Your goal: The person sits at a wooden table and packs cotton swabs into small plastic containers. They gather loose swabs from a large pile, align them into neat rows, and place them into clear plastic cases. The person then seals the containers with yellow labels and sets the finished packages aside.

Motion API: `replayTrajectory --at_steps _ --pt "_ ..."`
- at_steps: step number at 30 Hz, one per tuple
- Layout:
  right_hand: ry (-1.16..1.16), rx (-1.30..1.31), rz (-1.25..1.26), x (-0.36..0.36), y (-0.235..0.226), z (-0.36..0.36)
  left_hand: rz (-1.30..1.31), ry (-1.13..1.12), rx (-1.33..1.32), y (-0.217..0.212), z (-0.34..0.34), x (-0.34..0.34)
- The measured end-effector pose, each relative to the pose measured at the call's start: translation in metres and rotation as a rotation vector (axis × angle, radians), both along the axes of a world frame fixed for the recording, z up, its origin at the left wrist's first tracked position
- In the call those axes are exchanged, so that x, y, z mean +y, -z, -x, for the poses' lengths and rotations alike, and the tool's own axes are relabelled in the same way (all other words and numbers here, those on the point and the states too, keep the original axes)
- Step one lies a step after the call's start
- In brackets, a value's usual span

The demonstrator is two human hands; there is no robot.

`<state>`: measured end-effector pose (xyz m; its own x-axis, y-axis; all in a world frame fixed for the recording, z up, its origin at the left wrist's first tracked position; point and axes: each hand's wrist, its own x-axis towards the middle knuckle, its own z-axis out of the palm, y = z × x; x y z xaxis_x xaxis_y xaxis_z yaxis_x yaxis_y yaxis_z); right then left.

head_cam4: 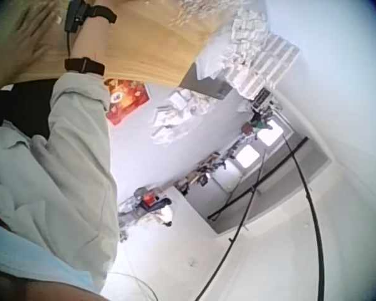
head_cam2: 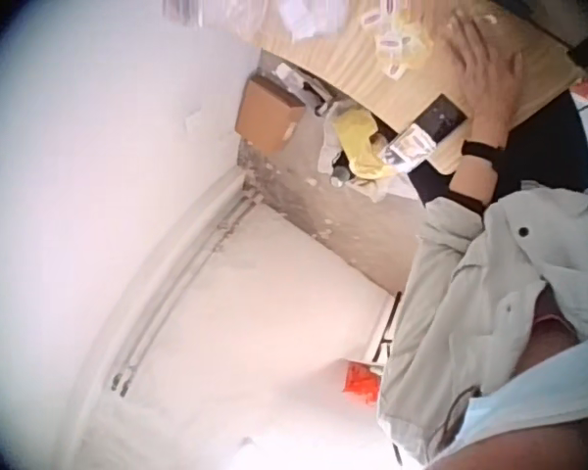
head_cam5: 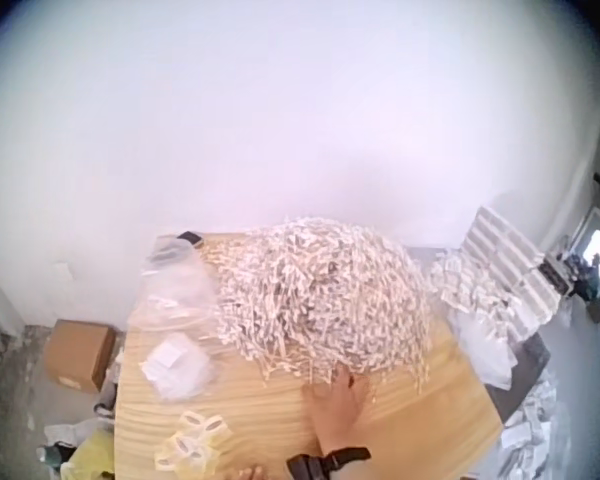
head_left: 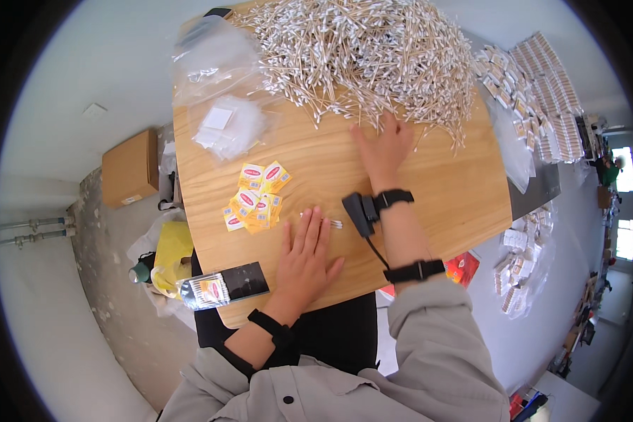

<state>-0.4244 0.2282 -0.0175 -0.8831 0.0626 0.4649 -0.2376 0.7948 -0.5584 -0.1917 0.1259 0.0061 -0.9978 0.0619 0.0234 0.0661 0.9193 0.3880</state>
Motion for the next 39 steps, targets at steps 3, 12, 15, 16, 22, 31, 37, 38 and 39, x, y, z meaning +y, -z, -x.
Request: replayTrajectory --at_steps 3,12,15,16,22,31,37,38,39 --pt "-0.076 0.016 0.022 0.004 0.008 0.021 -0.021 -0.001 0.027 0.002 0.002 0.003" --pt "-0.268 -0.110 0.138 0.073 0.006 -0.044 -0.018 -0.012 0.003 0.001 0.000 0.002" --pt "-0.319 -0.193 0.186 0.073 -0.003 -0.080 -0.004 -0.020 0.027 0.002 0.001 0.001" --pt "-0.332 -0.220 0.217 0.068 -0.004 -0.089 -0.007 -0.017 0.032 0.001 0.001 0.001" --pt "-0.442 -0.225 0.225 0.038 -0.002 -0.107 -0.013 0.005 0.080 0.003 -0.006 0.003" --pt "-0.162 0.330 -0.107 0.033 -0.013 -0.033 -0.037 0.035 0.091 0.000 -0.022 0.011" --pt "-0.297 -0.369 0.035 0.017 -0.019 -0.094 -0.060 0.014 0.101 0.003 -0.025 0.011" --pt "-0.294 -0.326 0.040 0.017 -0.012 -0.094 -0.079 0.016 0.091 0.001 -0.024 0.011" --pt "-0.284 -0.283 0.047 0.017 -0.008 -0.095 -0.098 0.024 0.080 0.000 -0.024 0.010"
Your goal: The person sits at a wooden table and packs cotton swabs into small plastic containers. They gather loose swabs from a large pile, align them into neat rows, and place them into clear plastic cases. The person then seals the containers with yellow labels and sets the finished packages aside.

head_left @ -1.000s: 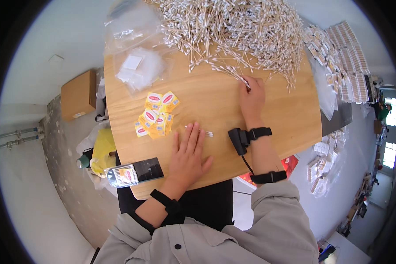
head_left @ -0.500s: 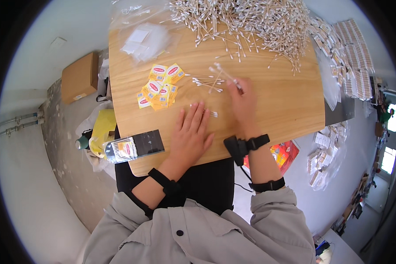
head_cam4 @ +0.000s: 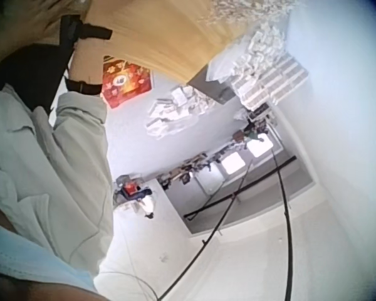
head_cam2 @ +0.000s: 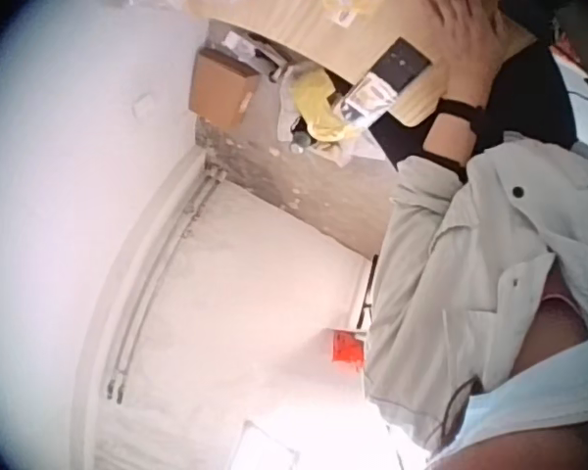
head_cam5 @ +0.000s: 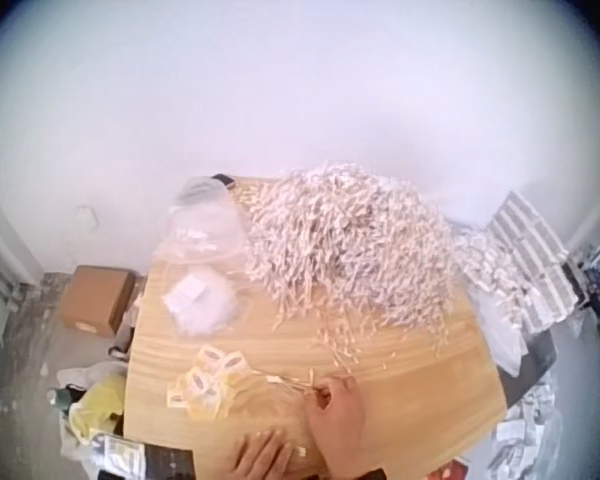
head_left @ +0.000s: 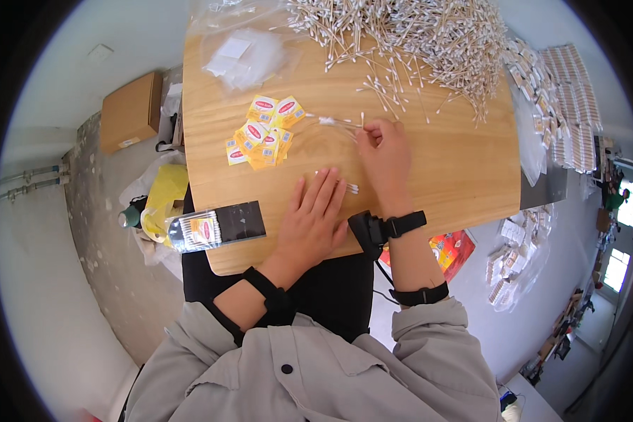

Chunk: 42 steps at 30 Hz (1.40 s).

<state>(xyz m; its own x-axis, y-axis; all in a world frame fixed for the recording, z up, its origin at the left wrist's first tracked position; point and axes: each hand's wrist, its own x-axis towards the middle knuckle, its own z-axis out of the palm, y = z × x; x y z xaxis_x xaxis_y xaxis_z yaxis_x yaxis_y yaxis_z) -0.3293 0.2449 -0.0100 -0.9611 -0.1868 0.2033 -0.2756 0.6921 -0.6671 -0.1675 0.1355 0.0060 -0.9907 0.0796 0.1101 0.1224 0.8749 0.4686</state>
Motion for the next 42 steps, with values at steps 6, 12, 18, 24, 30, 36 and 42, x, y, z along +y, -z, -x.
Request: replayTrajectory --at_steps 6,12,18,24,30,36,42 --pt "0.033 -0.187 0.231 0.010 -0.001 0.010 0.007 -0.013 0.027 0.004 0.001 0.000" --pt "-0.142 0.062 0.106 -0.001 -0.010 -0.009 -0.011 -0.018 0.031 0.003 -0.001 -0.001" --pt "-0.177 0.194 0.072 -0.022 0.000 0.032 -0.030 -0.007 0.045 0.003 0.001 0.000" --pt "-0.411 -0.228 0.109 0.001 -0.011 -0.005 -0.091 -0.048 0.088 0.010 -0.004 0.001" --pt "-0.302 -0.299 0.243 0.028 -0.012 -0.019 -0.085 -0.080 0.119 0.005 -0.005 -0.001" --pt "0.041 -0.202 0.692 0.017 0.008 -0.052 0.048 -0.061 0.000 0.003 0.027 -0.003" --pt "-0.142 0.060 0.133 0.035 -0.002 -0.063 0.095 -0.102 -0.019 0.007 0.019 0.001"
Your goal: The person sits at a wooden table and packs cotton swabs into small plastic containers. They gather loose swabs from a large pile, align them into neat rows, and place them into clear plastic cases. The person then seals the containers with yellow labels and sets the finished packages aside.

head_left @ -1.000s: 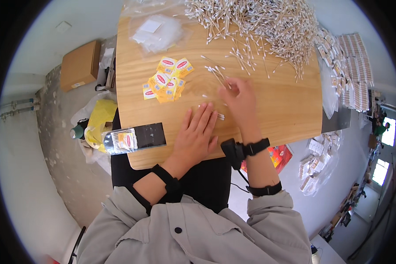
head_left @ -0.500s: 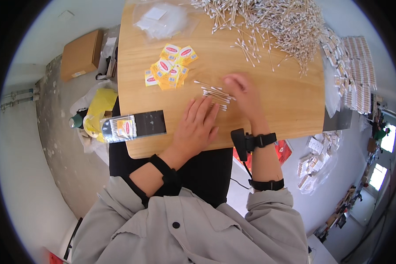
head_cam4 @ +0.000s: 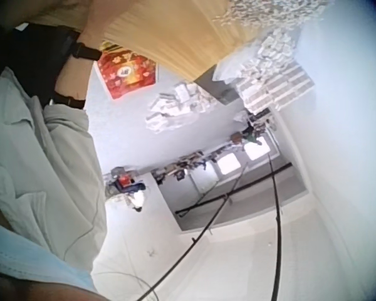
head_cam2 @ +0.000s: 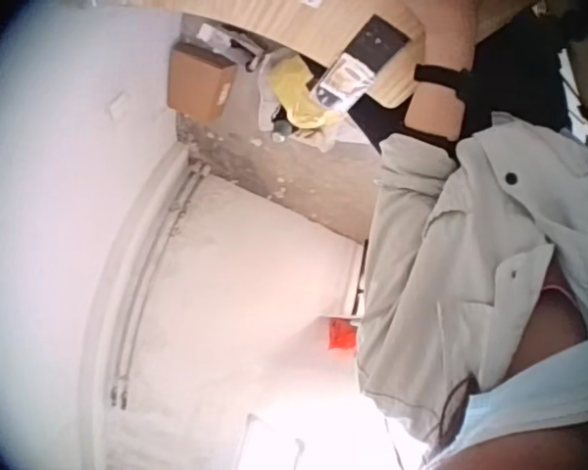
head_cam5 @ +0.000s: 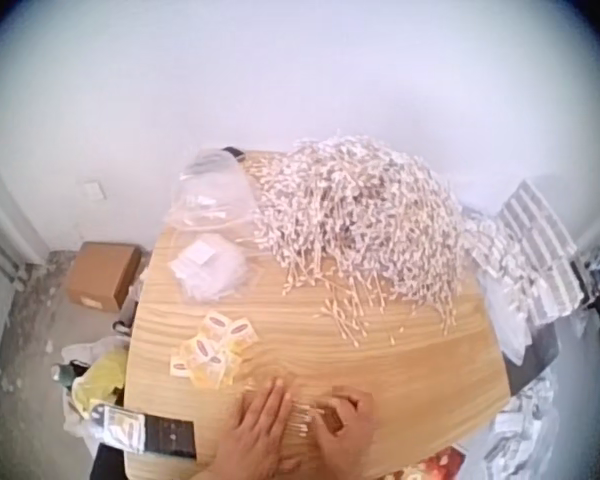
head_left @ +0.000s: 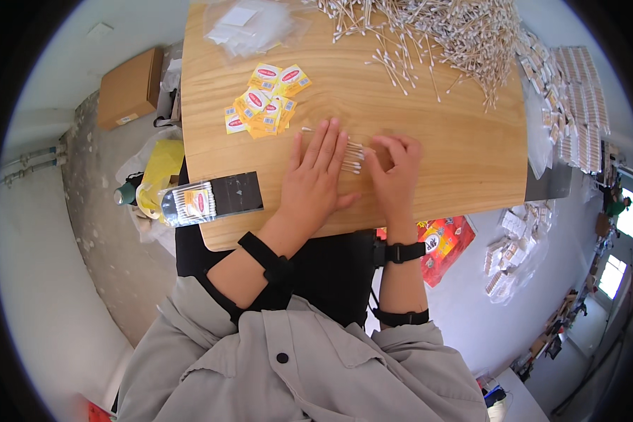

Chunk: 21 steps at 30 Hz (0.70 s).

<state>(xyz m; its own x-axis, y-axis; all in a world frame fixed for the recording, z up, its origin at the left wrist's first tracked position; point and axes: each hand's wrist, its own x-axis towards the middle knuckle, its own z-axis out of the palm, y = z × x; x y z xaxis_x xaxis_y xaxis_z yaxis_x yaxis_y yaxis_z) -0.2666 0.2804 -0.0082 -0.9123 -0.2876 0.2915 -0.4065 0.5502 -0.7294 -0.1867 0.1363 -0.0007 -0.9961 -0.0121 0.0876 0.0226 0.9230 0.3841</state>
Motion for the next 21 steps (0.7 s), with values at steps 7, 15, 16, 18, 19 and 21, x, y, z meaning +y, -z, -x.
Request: replayTrajectory --at_steps 7,15,16,18,19,21 --pt "-0.111 -0.179 -0.016 0.007 -0.004 0.026 0.038 0.017 -0.050 -0.006 0.010 -0.001" --pt "0.119 -0.136 0.091 -0.010 -0.001 0.017 0.077 -0.044 -0.038 0.002 0.000 0.009" --pt "0.208 -0.110 0.216 -0.012 0.004 0.012 0.049 -0.050 -0.030 0.001 0.000 0.011" --pt "0.258 -0.270 0.575 -0.013 0.007 -0.001 -0.006 -0.058 -0.018 -0.002 -0.001 0.012" --pt "0.282 -0.349 0.757 -0.015 0.008 -0.006 0.004 -0.052 -0.003 -0.003 0.001 0.013" --pt "0.238 -0.361 0.827 -0.019 0.013 -0.010 0.022 -0.042 0.024 -0.006 0.004 0.015"
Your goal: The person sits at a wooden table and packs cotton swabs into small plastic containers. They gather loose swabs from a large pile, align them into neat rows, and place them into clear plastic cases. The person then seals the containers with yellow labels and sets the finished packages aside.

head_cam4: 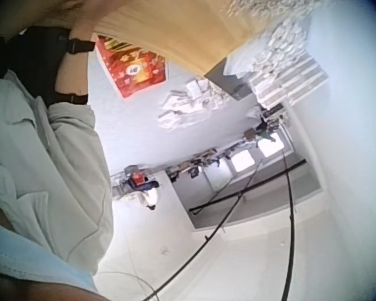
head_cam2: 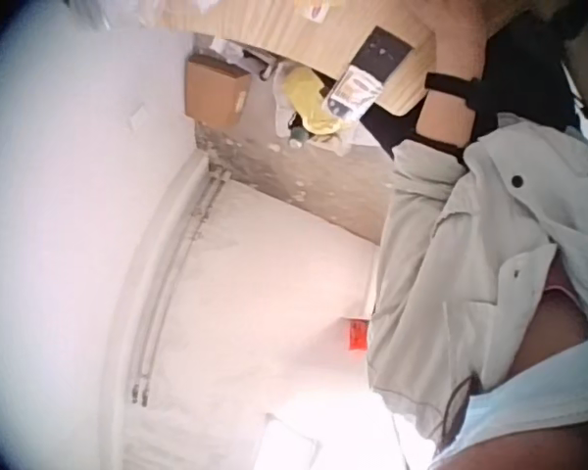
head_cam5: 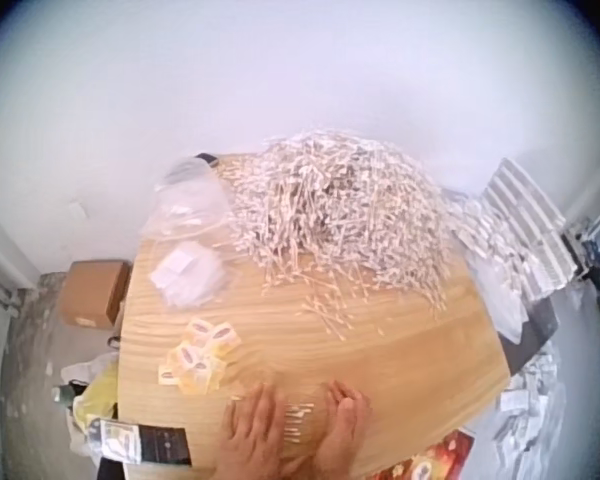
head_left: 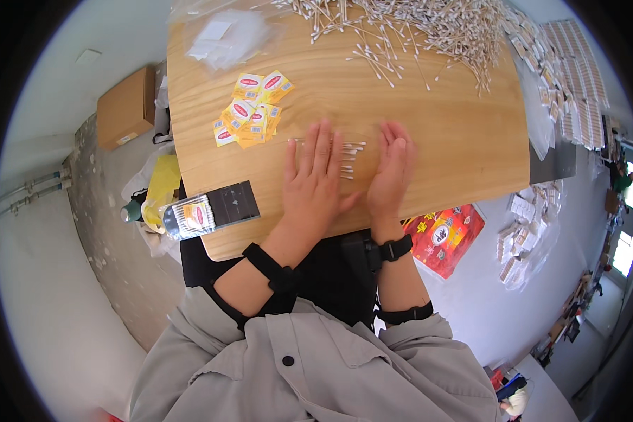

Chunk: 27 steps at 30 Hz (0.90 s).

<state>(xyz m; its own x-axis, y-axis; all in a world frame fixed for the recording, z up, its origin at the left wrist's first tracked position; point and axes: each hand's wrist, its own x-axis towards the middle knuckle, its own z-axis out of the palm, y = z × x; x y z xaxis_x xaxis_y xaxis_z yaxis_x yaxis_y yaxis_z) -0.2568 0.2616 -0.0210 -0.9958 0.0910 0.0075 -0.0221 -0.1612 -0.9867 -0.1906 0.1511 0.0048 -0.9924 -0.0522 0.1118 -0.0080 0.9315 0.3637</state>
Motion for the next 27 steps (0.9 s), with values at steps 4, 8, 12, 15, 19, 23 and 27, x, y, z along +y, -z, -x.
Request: replayTrajectory --at_steps 4,8,12,15,19,23,27 --pt "-0.171 0.002 0.082 -0.009 0.002 0.001 0.046 0.081 -0.017 0.010 0.003 0.003" --pt "-0.215 0.008 0.168 -0.011 0.008 0.008 -0.014 0.014 -0.031 0.007 -0.003 -0.004" --pt "-0.199 0.091 -0.255 -0.001 -0.009 0.000 -0.018 -0.053 -0.073 -0.004 -0.016 -0.022" --pt "-0.229 0.257 -0.699 0.013 -0.016 0.003 0.015 0.005 -0.117 -0.005 -0.014 -0.024" --pt "-0.313 0.330 -0.791 0.020 -0.016 0.007 0.027 0.024 -0.112 -0.002 -0.014 -0.023" --pt "-0.393 0.376 -0.765 0.023 -0.019 0.012 0.017 0.024 -0.105 0.002 -0.014 -0.024" --pt "-0.381 0.374 -0.757 0.024 -0.015 0.013 0.007 0.023 -0.101 0.002 -0.014 -0.024"
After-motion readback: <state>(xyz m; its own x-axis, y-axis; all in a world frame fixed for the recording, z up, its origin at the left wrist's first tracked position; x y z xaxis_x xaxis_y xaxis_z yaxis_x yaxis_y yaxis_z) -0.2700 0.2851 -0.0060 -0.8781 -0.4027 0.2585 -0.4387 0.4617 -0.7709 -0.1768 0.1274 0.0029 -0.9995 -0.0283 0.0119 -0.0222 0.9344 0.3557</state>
